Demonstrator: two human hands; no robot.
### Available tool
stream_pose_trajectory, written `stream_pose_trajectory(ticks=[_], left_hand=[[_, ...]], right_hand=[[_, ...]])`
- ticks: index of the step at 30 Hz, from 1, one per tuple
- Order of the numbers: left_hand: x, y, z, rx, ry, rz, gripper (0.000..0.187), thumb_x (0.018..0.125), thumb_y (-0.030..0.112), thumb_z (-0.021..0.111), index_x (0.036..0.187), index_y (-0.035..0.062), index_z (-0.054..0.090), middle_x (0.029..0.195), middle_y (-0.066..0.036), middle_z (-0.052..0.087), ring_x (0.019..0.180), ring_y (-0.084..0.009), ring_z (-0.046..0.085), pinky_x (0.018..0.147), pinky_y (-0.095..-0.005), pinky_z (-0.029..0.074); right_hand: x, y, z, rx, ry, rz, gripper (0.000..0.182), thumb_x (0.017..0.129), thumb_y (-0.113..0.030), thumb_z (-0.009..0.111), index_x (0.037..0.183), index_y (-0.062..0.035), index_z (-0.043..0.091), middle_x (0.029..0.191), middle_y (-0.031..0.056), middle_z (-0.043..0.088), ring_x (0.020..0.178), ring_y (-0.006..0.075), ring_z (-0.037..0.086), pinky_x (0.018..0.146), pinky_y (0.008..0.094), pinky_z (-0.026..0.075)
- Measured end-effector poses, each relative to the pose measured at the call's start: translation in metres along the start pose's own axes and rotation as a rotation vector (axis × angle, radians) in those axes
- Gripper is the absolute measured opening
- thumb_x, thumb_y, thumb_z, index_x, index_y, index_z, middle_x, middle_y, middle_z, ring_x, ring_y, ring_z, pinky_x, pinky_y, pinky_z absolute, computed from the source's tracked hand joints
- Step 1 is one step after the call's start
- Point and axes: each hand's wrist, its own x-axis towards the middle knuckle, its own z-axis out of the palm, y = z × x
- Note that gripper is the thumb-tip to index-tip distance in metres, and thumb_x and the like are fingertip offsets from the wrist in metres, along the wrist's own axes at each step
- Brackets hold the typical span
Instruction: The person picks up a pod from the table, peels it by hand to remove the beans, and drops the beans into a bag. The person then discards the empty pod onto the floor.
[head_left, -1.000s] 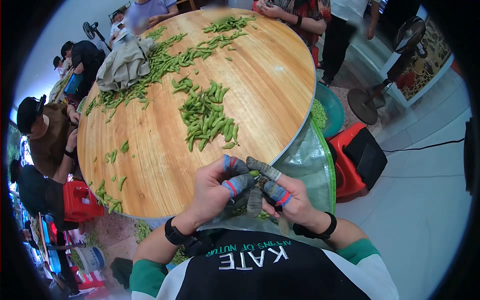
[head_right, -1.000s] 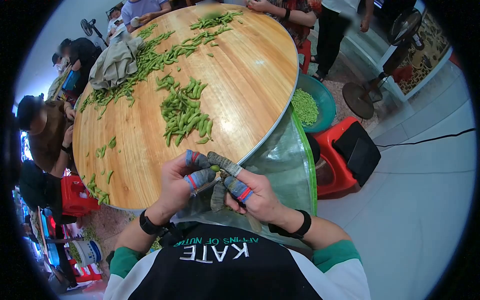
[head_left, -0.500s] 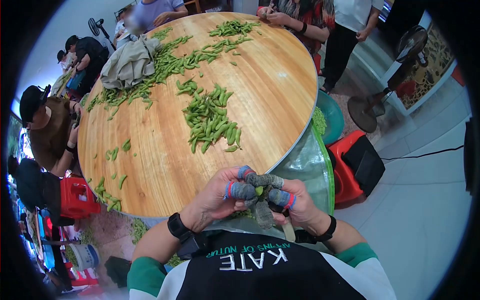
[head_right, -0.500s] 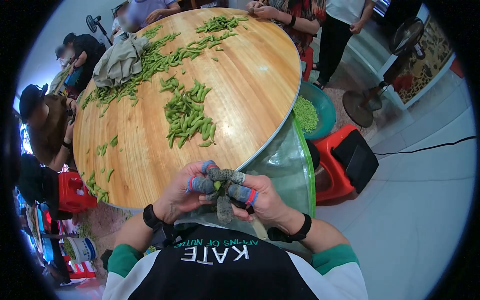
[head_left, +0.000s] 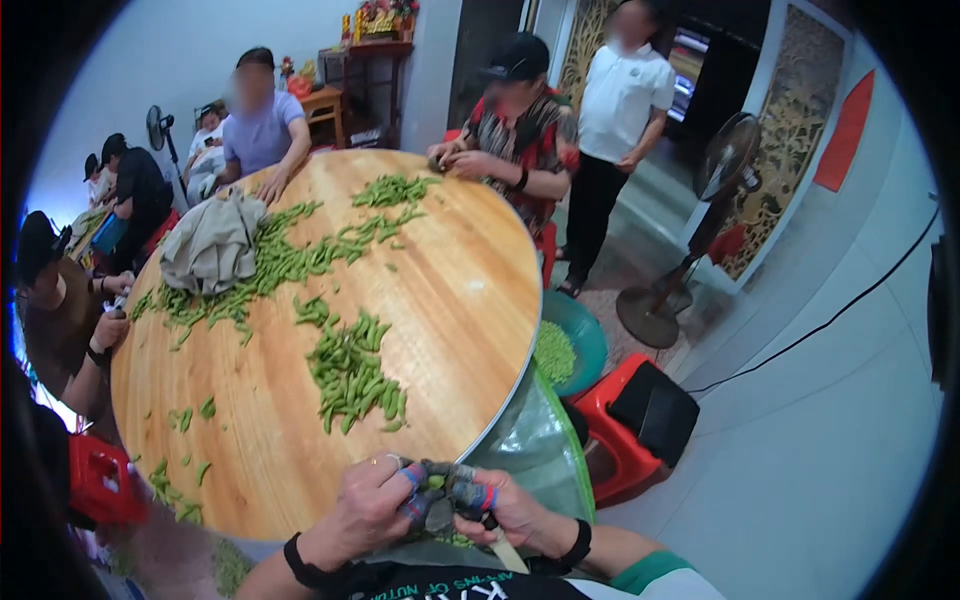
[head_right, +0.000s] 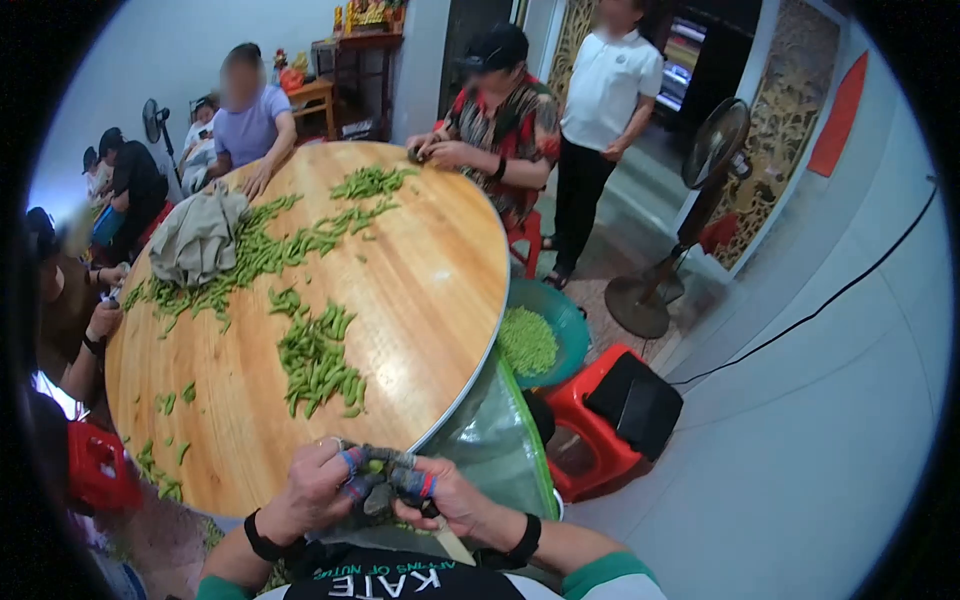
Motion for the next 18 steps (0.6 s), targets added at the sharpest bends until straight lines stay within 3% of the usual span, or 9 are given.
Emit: stream_pose_trajectory(ticks=[7, 9, 10, 12, 15, 18], left_hand=[[-0.009, -0.009, 0.009, -0.329, 0.016, -0.188, 0.015, 0.074, 0.006, 0.066, 0.087, -0.0010, 0.062, 0.065, -0.015, 0.052, 0.056, -0.0316, 0.053, 0.049, -0.0355, 0.041], [-0.011, -0.009, 0.010, -0.439, 0.024, -0.240, 0.013, 0.085, 0.011, 0.064, 0.090, -0.0005, 0.066, 0.060, -0.011, 0.056, 0.050, -0.0173, 0.054, 0.046, -0.0296, 0.039], [-0.011, -0.009, 0.009, -0.440, 0.025, -0.241, 0.013, 0.085, 0.011, 0.064, 0.090, -0.0005, 0.066, 0.060, -0.011, 0.056, 0.050, -0.0173, 0.054, 0.046, -0.0296, 0.039], [-0.010, -0.009, 0.002, -1.012, -0.195, -0.778, 0.017, 0.090, 0.013, 0.061, 0.095, -0.0005, 0.067, 0.063, -0.005, 0.060, 0.050, -0.0101, 0.052, 0.045, -0.0247, 0.039], [-0.010, -0.009, -0.001, -1.152, -0.272, -0.933, 0.019, 0.092, 0.015, 0.058, 0.098, -0.0008, 0.067, 0.065, -0.001, 0.060, 0.050, -0.0071, 0.052, 0.045, -0.0209, 0.038], [-0.005, 0.000, -0.006, -1.051, -0.282, -0.878, 0.018, 0.093, 0.014, 0.055, 0.101, 0.0006, 0.065, 0.066, -0.002, 0.060, 0.052, -0.0070, 0.053, 0.045, -0.0217, 0.039]], right_hand=[[-0.001, 0.001, 0.003, -0.177, 0.070, -0.050, 0.035, 0.097, -0.014, 0.045, 0.131, -0.0075, 0.049, 0.063, 0.0110, 0.057, 0.041, 0.0062, 0.042, 0.035, 0.0175, 0.031], [-0.001, 0.003, -0.001, -0.250, 0.074, -0.075, 0.035, 0.098, -0.016, 0.045, 0.132, -0.0074, 0.049, 0.062, 0.0082, 0.057, 0.041, 0.0048, 0.041, 0.035, 0.0171, 0.030], [-0.002, 0.002, -0.001, -0.250, 0.075, -0.074, 0.035, 0.098, -0.016, 0.045, 0.132, -0.0074, 0.049, 0.062, 0.0082, 0.057, 0.041, 0.0048, 0.041, 0.035, 0.0171, 0.030], [-0.003, -0.002, 0.000, -0.352, 0.054, -0.049, 0.036, 0.098, -0.018, 0.047, 0.133, -0.0077, 0.049, 0.062, 0.0070, 0.057, 0.042, 0.0042, 0.041, 0.037, 0.0168, 0.030], [-0.004, 0.000, -0.003, -0.412, 0.028, -0.123, 0.036, 0.098, -0.018, 0.047, 0.133, -0.0081, 0.050, 0.062, 0.0056, 0.057, 0.041, 0.0031, 0.039, 0.038, 0.0161, 0.029], [-0.005, -0.006, -0.002, -0.548, 0.057, -0.102, 0.038, 0.096, -0.017, 0.051, 0.133, -0.0063, 0.050, 0.066, 0.0049, 0.059, 0.049, 0.0051, 0.048, 0.042, 0.0191, 0.036]])
